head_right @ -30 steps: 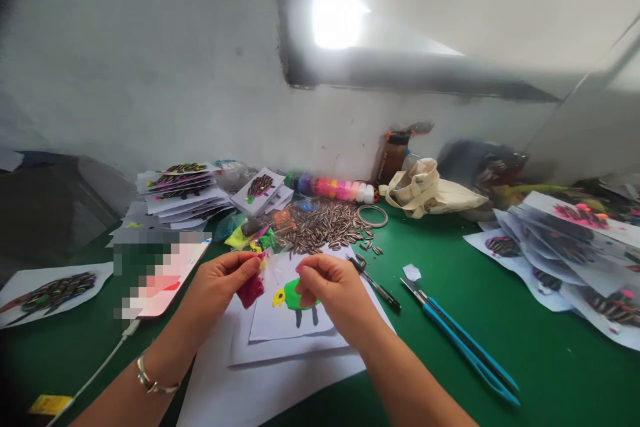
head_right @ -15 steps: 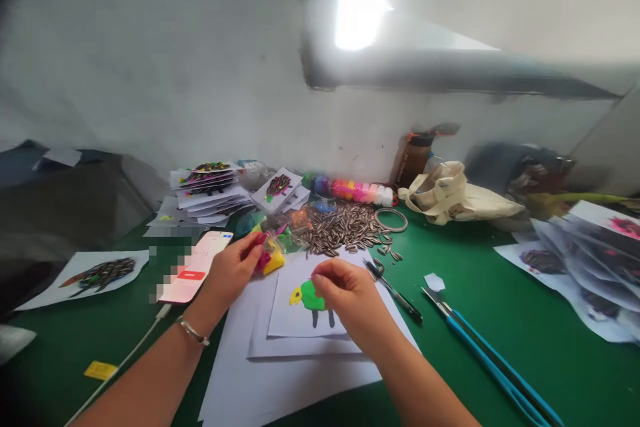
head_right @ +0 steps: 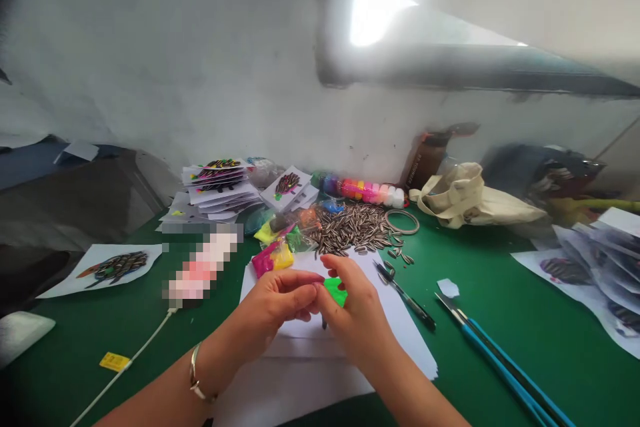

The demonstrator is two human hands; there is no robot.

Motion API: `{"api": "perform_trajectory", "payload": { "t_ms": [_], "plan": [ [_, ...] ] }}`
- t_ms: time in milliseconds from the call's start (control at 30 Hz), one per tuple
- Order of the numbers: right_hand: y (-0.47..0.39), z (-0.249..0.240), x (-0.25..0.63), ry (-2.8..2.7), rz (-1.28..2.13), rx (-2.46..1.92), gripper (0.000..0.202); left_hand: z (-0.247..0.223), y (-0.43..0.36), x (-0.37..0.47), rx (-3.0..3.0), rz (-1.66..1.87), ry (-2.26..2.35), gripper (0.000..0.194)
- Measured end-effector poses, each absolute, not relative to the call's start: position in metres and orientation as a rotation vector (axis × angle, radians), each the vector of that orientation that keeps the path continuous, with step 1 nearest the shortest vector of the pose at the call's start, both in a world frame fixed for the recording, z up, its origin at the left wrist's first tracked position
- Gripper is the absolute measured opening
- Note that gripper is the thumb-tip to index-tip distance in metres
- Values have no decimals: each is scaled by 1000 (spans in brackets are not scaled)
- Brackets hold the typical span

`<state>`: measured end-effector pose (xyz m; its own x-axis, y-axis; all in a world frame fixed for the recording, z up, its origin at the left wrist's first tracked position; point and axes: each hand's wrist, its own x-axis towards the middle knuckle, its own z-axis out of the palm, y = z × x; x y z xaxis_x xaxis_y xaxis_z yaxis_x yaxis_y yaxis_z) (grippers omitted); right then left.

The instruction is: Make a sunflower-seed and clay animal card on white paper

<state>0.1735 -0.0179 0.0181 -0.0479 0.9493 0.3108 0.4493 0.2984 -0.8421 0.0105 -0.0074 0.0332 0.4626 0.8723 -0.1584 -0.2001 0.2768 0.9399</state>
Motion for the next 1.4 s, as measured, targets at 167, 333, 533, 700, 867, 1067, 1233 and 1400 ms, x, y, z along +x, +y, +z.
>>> {"api": "perform_trajectory", "payload": {
  "t_ms": [167, 333, 533, 700, 867, 1067, 1233, 1400],
  "plan": [
    [-19, 25, 173, -1715, 826, -1258, 28, 33, -7, 9, 970, 784, 706, 26],
    [-20, 36, 181, -1697, 1261, -1118, 31, 34, -8, 8, 900, 666, 673, 33],
    [-22, 40, 190, -1737, 1332, -993, 31, 40, -10, 4, 883, 621, 647, 38],
    [-20, 35, 184, -1807, 1079, -1058, 22, 37, -8, 6, 857, 685, 686, 36],
    [-21, 32, 179, -1916, 632, -1142, 16, 28, -4, 7, 881, 819, 786, 27],
    [-22, 33, 177, -1921, 585, -1151, 20, 28, -3, 9, 844, 905, 855, 33],
    [-26, 32, 170, -1920, 579, -1216, 11, 31, -7, 14, 904, 877, 825, 41],
    [-25, 30, 168, -1856, 660, -1215, 10, 31, -8, 15, 953, 882, 839, 42]
  ]
}}
